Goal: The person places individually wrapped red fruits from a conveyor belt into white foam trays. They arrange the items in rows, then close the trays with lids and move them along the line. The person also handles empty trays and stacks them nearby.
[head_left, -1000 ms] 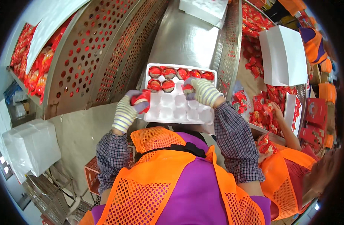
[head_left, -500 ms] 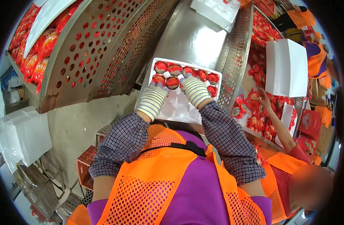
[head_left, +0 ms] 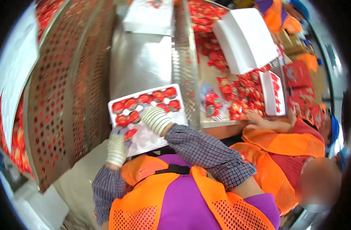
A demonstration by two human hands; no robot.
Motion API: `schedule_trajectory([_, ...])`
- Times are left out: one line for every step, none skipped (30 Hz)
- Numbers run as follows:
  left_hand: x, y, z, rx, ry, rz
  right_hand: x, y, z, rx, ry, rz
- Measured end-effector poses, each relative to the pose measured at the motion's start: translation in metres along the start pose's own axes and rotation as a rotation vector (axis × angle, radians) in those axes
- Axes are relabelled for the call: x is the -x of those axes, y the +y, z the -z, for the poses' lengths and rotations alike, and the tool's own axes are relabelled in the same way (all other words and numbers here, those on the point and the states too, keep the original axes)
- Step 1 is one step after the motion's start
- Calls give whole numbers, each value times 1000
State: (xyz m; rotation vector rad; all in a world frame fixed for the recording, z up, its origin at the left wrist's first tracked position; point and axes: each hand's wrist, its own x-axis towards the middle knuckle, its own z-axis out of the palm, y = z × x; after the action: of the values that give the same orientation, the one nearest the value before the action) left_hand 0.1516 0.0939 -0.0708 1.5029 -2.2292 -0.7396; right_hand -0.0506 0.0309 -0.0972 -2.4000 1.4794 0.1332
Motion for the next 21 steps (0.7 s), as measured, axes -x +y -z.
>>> schedule_trajectory([1, -5, -5, 17, -79, 72, 2, -1, 1, -7, -15, 18])
schedule_trajectory([1, -7, -9, 62, -59, 62, 6, -1, 0, -18, -27, 35])
schedule_trajectory([2, -10, -12, 25, -70, 23, 8, 1, -11, -20, 89, 18])
schedule_trajectory([1, -12, -14, -16, -74, -12, 15, 0, -7, -85, 265, 29])
schedule_trajectory([-1, -12, -17, -91, -103, -21, 17, 2, -2, -79, 201, 27])
schedule_trajectory([-1, -13, -18, -174, -123, -18, 17, -3, 12, -79, 138, 39])
schedule_trajectory([0, -13, -18, -257, -141, -17, 14, -6, -6, -10, 175, 76])
schedule_trajectory([-5, -5, -17, -305, -164, -25, 19, -6, -2, 24, 235, 45])
schedule_trajectory([-10, -2, -16, -272, -127, -87, 19, -3, -2, 13, 225, -1])
schedule_trajectory([-10, 1, -11, -249, -89, -130, 17, -4, 3, -11, 215, -28])
schedule_trajectory([-11, 5, -8, -138, -107, -48, 16, -3, 7, -51, 59, -106])
schedule_trajectory([-14, 9, -3, -29, -124, 31, 19, -1, 8, -41, 212, -92])
schedule_trajectory([-17, 14, 5, 80, -141, 114, 25, 0, 6, -26, 364, -74])
schedule_trajectory([-13, 23, 16, 246, -177, 219, 39, 0, 10, -16, 500, -57])
schedule_trajectory([-16, 27, 24, 551, -145, 337, 53, -4, 24, -65, 407, -119])
schedule_trajectory([-21, 30, 28, 856, -109, 459, 61, 0, 22, -238, 521, -124])
schedule_trajectory([-20, 28, 23, 1071, -62, 393, 74, -9, 29, -435, 608, -134])
schedule_trajectory([-25, 56, 31, 1286, -76, 418, 89, -14, 36, -637, 688, -137])
schedule_trajectory([-31, 83, 32, 1407, -89, 382, 99, -21, 35, -1045, 664, -246])
schedule_trajectory([-33, 84, 19, 1506, -116, 410, 106, -31, 30, -1463, 604, -349])
schedule_trajectory([-33, 80, 6, 1668, -130, 391, 113, -39, 27, -1536, 526, -399])
